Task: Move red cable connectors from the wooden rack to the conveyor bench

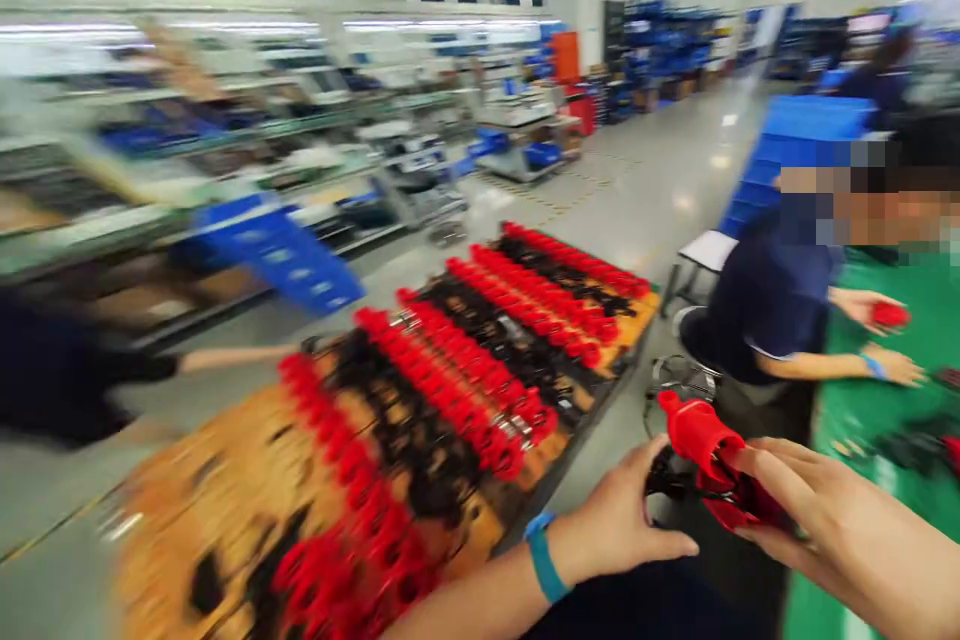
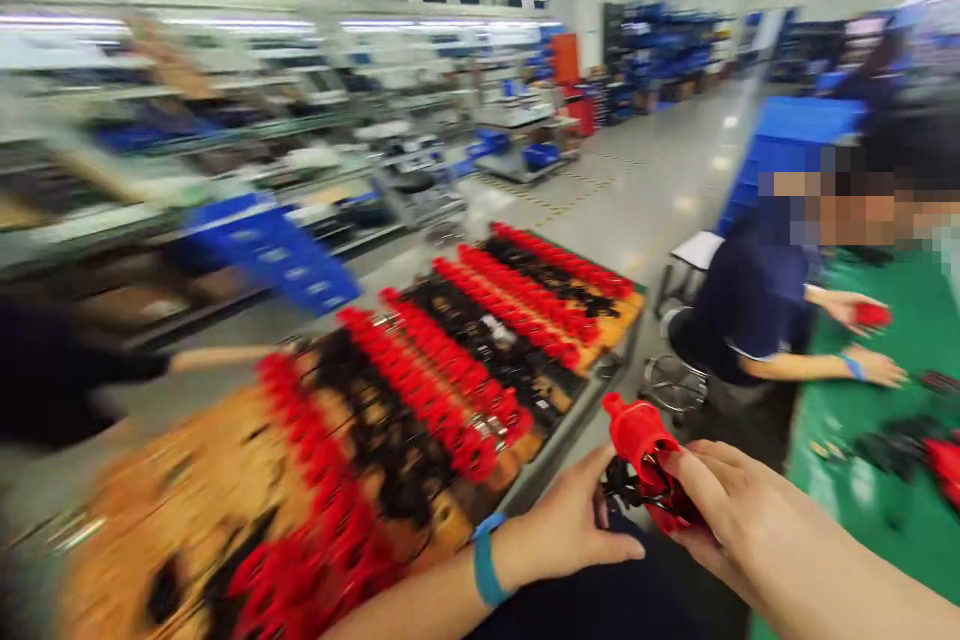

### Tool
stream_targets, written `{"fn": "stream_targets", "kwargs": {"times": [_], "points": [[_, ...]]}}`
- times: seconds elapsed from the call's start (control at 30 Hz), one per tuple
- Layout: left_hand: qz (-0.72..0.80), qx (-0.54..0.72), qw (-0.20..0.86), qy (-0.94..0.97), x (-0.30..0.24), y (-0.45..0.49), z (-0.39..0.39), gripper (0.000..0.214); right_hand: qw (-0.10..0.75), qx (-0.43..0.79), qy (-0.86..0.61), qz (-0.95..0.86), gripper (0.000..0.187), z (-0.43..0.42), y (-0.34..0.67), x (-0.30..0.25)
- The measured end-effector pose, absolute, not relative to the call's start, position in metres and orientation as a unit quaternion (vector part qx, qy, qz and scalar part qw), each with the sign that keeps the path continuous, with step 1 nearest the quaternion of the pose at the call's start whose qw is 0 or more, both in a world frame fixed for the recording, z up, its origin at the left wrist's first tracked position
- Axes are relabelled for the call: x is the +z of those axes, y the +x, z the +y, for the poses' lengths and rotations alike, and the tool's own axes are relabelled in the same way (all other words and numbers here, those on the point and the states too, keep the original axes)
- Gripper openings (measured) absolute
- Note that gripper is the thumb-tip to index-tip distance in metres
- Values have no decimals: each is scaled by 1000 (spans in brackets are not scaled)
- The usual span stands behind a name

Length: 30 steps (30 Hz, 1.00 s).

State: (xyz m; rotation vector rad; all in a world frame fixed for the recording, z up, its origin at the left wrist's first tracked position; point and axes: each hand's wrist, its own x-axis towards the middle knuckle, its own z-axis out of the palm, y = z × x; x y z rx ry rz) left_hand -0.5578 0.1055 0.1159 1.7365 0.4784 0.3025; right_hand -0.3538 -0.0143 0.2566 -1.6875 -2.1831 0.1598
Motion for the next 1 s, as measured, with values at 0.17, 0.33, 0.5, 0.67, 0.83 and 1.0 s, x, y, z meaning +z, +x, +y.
{"fn": "stream_targets", "kwargs": {"times": [0.17, 0.33, 0.5, 0.67, 0.83, 1.0], "points": [[287, 319, 530, 732, 119, -679, 145, 34, 217, 108, -435, -867, 33, 93, -471, 249], [422, 402, 427, 691, 144, -836, 188, 33, 190, 151, -384, -891, 45, 171, -623, 261], [566, 449, 170, 670, 151, -991, 278, 48, 188, 245, -442, -842, 53, 248, -769, 242], [711, 315, 192, 598, 92, -1069, 342, 89, 145, 288, -505, -801, 56, 311, -881, 164], [770, 228, 274, 529, 2, -1079, 331, 106, 51, 278, -534, -797, 52, 337, -924, 91], [772, 191, 305, 524, -36, -1077, 312, 109, -2, 272, -516, -812, 56, 348, -925, 64]]}}
